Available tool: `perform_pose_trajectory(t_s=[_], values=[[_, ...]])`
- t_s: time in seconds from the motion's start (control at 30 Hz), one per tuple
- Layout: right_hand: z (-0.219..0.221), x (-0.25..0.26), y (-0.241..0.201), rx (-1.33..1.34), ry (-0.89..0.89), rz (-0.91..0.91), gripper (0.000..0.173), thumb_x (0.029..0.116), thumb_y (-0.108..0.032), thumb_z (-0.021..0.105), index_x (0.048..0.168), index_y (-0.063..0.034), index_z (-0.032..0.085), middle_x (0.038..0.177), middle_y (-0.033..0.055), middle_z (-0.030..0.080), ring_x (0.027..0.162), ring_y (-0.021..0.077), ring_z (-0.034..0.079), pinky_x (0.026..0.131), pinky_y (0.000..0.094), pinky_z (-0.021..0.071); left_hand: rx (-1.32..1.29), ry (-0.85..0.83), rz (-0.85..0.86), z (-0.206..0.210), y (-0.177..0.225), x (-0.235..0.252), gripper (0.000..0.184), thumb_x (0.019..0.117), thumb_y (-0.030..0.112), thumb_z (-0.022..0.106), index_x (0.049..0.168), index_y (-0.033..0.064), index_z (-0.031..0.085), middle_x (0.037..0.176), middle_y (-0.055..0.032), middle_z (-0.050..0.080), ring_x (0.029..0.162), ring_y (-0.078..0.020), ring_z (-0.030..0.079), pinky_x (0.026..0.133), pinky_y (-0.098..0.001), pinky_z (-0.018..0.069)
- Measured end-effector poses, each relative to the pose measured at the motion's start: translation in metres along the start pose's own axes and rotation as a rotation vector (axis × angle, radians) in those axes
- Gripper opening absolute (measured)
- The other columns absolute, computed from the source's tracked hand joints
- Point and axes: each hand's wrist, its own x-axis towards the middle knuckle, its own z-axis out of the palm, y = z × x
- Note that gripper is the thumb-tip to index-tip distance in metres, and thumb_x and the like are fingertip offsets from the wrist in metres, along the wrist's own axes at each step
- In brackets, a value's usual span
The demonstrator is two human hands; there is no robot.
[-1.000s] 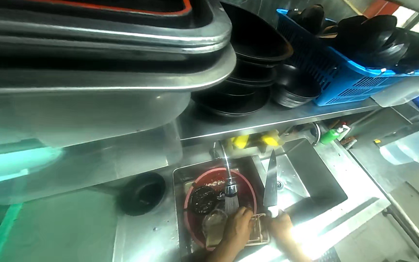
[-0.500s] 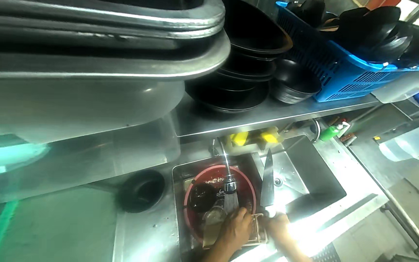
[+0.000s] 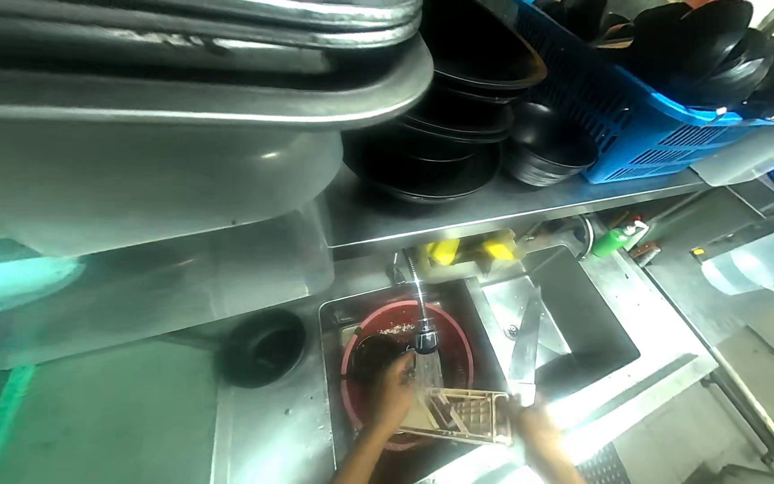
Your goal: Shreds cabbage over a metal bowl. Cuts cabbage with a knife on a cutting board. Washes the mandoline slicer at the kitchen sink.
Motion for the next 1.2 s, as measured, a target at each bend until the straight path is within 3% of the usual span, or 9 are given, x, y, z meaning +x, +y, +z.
perform_pose_trajectory(t_s=[0.07, 0.17, 0.27, 0.37, 0.5, 0.67, 0.8, 1.03, 1.2], values=[[-0.009, 0.001, 0.005, 0.105, -0.008, 0.026, 0.031, 0.0845, -0.004, 0.077, 0.107, 0.0048, 0.058, 0.074, 0.0219, 0.068, 0.058, 0.0320, 0.067, 0.053, 0.0466, 0.0600, 0.185, 0.160, 0.037, -0.008, -0.030, 0.005, 0.047, 0.0906, 0.022, 0.069, 0.137, 0.0243, 0.066, 0.143, -0.0009, 0.061, 0.136, -0.0185, 0.053, 0.115, -0.0472, 0.0434], [-0.020, 0.006, 0.012, 0.270, -0.027, 0.087, 0.029, 0.0894, -0.003, 0.072, 0.112, 0.0033, 0.055, 0.077, 0.0215, 0.068, 0.060, 0.0289, 0.067, 0.054, 0.0438, 0.0591, 0.103, 0.154, -0.165, -0.020, -0.062, 0.004, 0.065, 0.0927, 0.044, 0.068, 0.147, 0.0111, 0.055, 0.150, -0.0144, 0.053, 0.140, -0.0291, 0.049, 0.117, -0.0520, 0.0389], [-0.030, 0.018, 0.028, 0.409, -0.121, 0.136, 0.031, 0.0936, -0.008, 0.070, 0.119, 0.0021, 0.054, 0.082, 0.0209, 0.067, 0.062, 0.0259, 0.066, 0.057, 0.0418, 0.0591, -0.382, 0.016, -0.414, -0.034, -0.055, -0.009, 0.072, 0.0923, 0.056, 0.069, 0.146, 0.0112, 0.052, 0.136, -0.0164, 0.063, 0.119, -0.0303, 0.066, 0.096, -0.0530, 0.0576], [-0.024, 0.026, 0.038, 0.465, -0.173, 0.167, 0.025, 0.0948, -0.007, 0.066, 0.116, 0.0020, 0.056, 0.084, 0.0204, 0.067, 0.066, 0.0264, 0.067, 0.061, 0.0437, 0.0602, -0.804, -0.052, -0.469, -0.050, -0.031, -0.019, 0.054, 0.1017, 0.040, 0.063, 0.143, 0.0080, 0.051, 0.123, -0.0239, 0.068, 0.100, -0.0410, 0.073, 0.081, -0.0589, 0.0631], [-0.002, 0.041, 0.053, 0.485, -0.219, 0.226, 0.028, 0.0979, -0.013, 0.066, 0.120, 0.0007, 0.055, 0.087, 0.0203, 0.069, 0.071, 0.0272, 0.069, 0.065, 0.0448, 0.0609, -0.815, 0.025, -0.305, -0.076, 0.004, -0.039, 0.036, 0.1074, 0.025, 0.054, 0.134, 0.0009, 0.057, 0.111, -0.0269, 0.071, 0.088, -0.0423, 0.075, 0.071, -0.0583, 0.0644], [0.020, 0.040, 0.053, 0.615, -0.396, 0.281, 0.037, 0.1009, -0.021, 0.063, 0.130, -0.0026, 0.052, 0.097, 0.0218, 0.070, 0.081, 0.0302, 0.071, 0.072, 0.0478, 0.0620, -0.815, 0.006, -0.171, -0.111, 0.014, -0.066, 0.031, 0.1083, 0.016, 0.049, 0.133, -0.0008, 0.055, 0.114, -0.0297, 0.069, 0.094, -0.0468, 0.073, 0.076, -0.0635, 0.0625], [0.022, 0.024, 0.045, 0.623, -0.583, 0.238, 0.035, 0.0978, -0.016, 0.063, 0.127, -0.0014, 0.051, 0.100, 0.0219, 0.071, 0.087, 0.0313, 0.072, 0.079, 0.0495, 0.0616, -0.905, 0.043, -0.277, -0.127, -0.006, -0.070, 0.041, 0.1114, 0.024, 0.041, 0.147, 0.0041, 0.044, 0.120, -0.0295, 0.067, 0.100, -0.0462, 0.071, 0.081, -0.0645, 0.0604], [0.031, 0.015, 0.037, 0.535, -0.566, 0.197, 0.041, 0.0814, -0.007, 0.077, 0.117, -0.0005, 0.058, 0.087, 0.0178, 0.069, 0.074, 0.0255, 0.069, 0.070, 0.0455, 0.0611, -1.001, 0.128, -0.477, -0.096, -0.041, -0.069, 0.052, 0.1102, 0.043, 0.039, 0.153, 0.0140, 0.035, 0.129, -0.0239, 0.064, 0.110, -0.0412, 0.068, 0.087, -0.0622, 0.0583], [0.018, 0.010, 0.031, 0.505, -0.607, 0.190, 0.045, 0.0820, -0.008, 0.080, 0.120, -0.0003, 0.058, 0.089, 0.0189, 0.070, 0.076, 0.0272, 0.070, 0.073, 0.0469, 0.0617, -1.111, 0.108, -0.530, -0.073, -0.055, -0.069, 0.060, 0.1082, 0.054, 0.035, 0.150, 0.0109, 0.039, 0.128, -0.0257, 0.065, 0.112, -0.0422, 0.068, 0.092, -0.0622, 0.0567]])
